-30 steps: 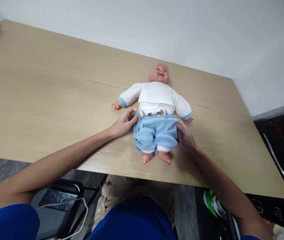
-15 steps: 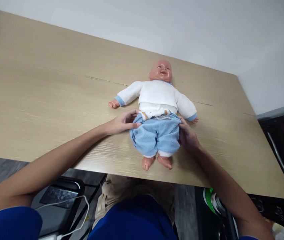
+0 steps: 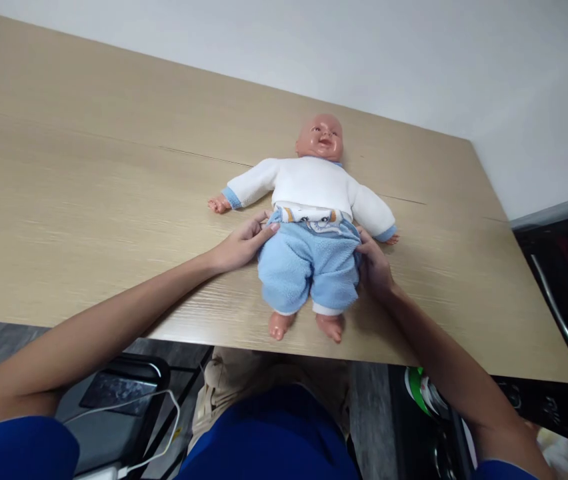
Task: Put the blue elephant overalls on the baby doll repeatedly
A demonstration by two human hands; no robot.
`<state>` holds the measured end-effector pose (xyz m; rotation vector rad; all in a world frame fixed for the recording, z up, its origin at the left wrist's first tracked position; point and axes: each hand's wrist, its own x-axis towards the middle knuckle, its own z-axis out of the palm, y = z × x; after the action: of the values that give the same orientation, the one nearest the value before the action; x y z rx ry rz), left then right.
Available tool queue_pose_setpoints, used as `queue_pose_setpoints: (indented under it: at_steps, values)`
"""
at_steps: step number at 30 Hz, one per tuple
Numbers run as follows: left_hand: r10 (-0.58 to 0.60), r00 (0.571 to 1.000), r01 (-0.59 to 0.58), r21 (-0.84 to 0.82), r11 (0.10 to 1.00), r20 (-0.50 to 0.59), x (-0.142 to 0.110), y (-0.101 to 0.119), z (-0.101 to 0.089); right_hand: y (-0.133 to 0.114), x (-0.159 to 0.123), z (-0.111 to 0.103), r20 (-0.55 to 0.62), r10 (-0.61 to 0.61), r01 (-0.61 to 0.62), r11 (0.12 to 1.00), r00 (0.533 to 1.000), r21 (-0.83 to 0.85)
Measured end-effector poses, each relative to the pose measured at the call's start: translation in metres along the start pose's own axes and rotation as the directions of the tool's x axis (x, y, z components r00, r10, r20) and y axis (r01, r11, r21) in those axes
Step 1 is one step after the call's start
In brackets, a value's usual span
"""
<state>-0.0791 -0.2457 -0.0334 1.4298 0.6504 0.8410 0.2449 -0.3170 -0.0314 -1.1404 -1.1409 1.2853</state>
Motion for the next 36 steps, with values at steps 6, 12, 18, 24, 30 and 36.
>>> queue_pose_setpoints:
  at_steps: [6,12,18,24,30,36]
  values:
    - [0.134,0.98,-0.107,0.183,0.977,-0.144,0.004,0.005,-0.014,-0.004,0.004,-0.009,0.002,-0.128,0.126,0.977,0.992,-0.17]
    - [0.451,0.872,-0.286,0.55,0.785,-0.191,0.021,0.011,-0.016,-0.017,0.006,-0.006,0.094,-0.494,0.468,0.722,0.864,-0.509]
    - [0.328,0.919,-0.195,0.472,0.86,-0.218,0.064,0.014,-0.019,-0.028,0.052,-0.002,0.106,-0.349,0.362,0.857,0.931,-0.367]
    - [0.168,0.975,-0.108,0.354,0.929,-0.144,0.091,0.021,-0.025,-0.016,0.086,-0.013,-0.106,-0.136,0.127,0.988,0.985,-0.082]
    - [0.126,0.986,-0.083,0.342,0.936,-0.107,0.082,0.03,-0.025,0.001,0.081,-0.022,-0.164,-0.078,0.055,0.988,0.983,-0.142]
    - [0.197,0.98,-0.164,0.467,0.869,-0.021,0.069,0.046,-0.015,0.003,0.077,-0.009,-0.106,-0.06,0.053,0.996,0.993,-0.074]
